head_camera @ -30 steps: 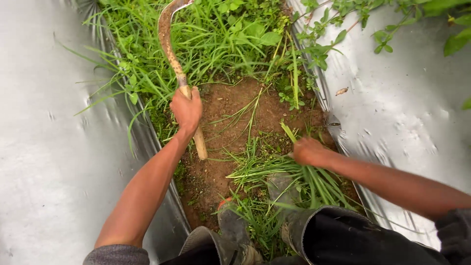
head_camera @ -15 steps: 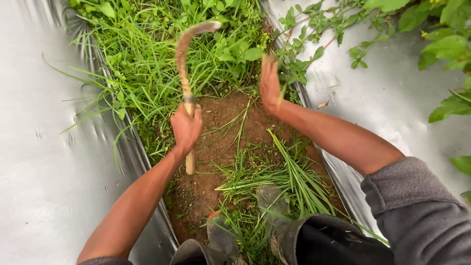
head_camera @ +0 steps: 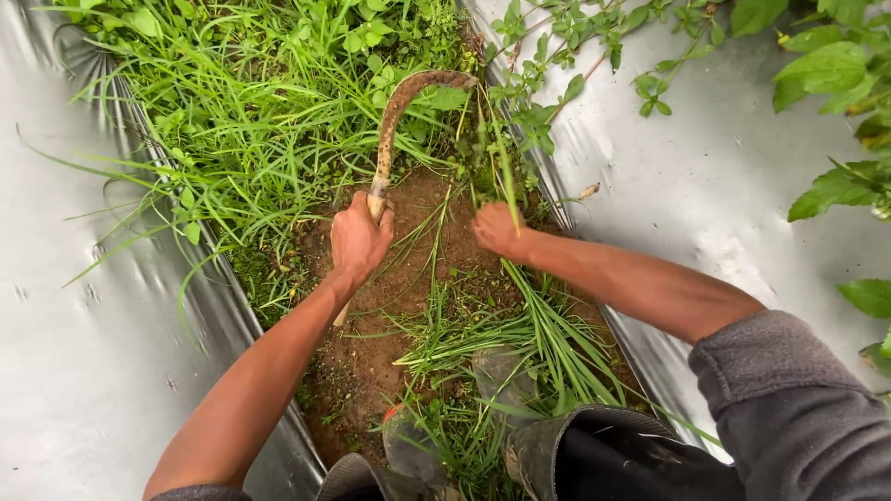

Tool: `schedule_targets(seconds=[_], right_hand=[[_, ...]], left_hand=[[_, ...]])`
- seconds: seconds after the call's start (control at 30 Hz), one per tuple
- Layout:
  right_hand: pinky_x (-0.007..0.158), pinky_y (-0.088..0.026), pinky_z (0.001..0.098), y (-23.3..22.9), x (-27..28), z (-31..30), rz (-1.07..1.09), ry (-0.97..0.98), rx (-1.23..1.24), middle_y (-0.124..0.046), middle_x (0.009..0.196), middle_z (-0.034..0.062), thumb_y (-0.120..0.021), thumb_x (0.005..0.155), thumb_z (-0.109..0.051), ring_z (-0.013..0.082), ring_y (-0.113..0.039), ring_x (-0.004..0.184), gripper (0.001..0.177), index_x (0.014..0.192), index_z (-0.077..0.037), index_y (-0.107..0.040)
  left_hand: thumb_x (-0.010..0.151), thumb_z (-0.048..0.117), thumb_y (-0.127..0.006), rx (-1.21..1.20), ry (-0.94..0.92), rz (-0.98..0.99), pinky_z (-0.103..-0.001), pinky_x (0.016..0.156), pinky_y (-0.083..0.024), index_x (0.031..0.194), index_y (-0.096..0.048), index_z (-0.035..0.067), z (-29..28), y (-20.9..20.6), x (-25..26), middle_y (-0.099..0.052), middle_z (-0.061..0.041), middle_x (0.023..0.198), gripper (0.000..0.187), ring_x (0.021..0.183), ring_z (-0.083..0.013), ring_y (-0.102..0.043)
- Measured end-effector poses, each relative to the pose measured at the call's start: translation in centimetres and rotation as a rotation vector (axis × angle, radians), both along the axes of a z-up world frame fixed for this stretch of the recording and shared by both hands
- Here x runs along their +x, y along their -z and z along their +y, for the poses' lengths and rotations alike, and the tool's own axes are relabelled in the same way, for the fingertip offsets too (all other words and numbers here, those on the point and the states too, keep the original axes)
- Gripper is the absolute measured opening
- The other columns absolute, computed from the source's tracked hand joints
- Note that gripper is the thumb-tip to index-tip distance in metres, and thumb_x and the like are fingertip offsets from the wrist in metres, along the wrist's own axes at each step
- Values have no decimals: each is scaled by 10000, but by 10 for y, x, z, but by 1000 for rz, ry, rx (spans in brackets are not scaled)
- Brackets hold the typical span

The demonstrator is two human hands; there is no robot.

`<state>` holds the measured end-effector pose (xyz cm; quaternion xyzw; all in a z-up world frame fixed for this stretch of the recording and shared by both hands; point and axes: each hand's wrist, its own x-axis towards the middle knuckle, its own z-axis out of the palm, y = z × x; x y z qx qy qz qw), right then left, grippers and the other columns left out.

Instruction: The person uses a curved hand hoe to loosen soil and remove weeds from a narrow strip of ground between two rows covered in plastic mulch. They repeatedly pull up the weeds by hand and toss them aside while working along the bed.

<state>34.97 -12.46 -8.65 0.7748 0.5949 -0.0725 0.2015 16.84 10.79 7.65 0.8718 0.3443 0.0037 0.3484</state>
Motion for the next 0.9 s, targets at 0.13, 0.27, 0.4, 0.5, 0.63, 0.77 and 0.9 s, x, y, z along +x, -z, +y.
schedule_targets(seconds=[0.13,0.27,0.4,0.5,0.63,0.77,0.9], right_hand=[[511,-552,352,-9,15,-16,-1,-70,-52,-686,629,-6,-522,940,-182,162,-701,644,318,707,-210,-736],[429,-562,385,47,28,-24,66,46,-68,-614,574,17,-531,955,-155,176,-674,575,291,718,-138,-698],[465,-603,394,-28,5,-13,18,-140,-117,-624,617,88,-506,959,-122,258,-695,597,218,846,-56,-680],[490,-602,376,-48,-4,-3,35,-119,-46,-649,695,38,-501,980,-165,218,-722,712,241,914,-61,-708],[460,-593,388,-55,-8,-1,66,-94,-21,-622,680,61,-534,976,-156,229,-704,694,217,921,-31,-703],[433,-587,375,-53,-8,2,55,-88,-81,-623,693,66,-533,988,-164,238,-693,681,219,954,-22,-696],[450,-574,331,-48,-10,-5,63,-70,13,-621,661,-21,-620,935,-164,172,-708,663,146,838,-111,-715]], left_hand=[[966,174,-680,-11,16,-8,-401,559,-536,973,-616,27,5,6,-7,-651,-163,656,160,565,-282,-673],[960,163,-690,-7,15,2,-440,540,-503,956,-601,5,14,21,-15,-640,-209,629,181,561,-333,-678],[1004,174,-650,41,103,51,-389,550,-557,1008,-615,14,17,18,-26,-667,-177,650,163,556,-288,-690],[1035,233,-581,127,267,262,-366,563,-610,1102,-597,49,9,28,-29,-706,-163,695,197,605,-272,-732],[1040,248,-469,149,373,391,-475,645,-617,1072,-510,90,-1,57,-24,-711,-175,752,166,707,-340,-762],[1061,176,-364,137,424,425,-503,732,-624,1152,-485,58,-7,50,-35,-734,-225,834,192,819,-389,-780],[1080,135,-356,243,474,438,-421,629,-619,1131,-495,69,-14,37,-38,-721,-188,793,163,704,-305,-761]])
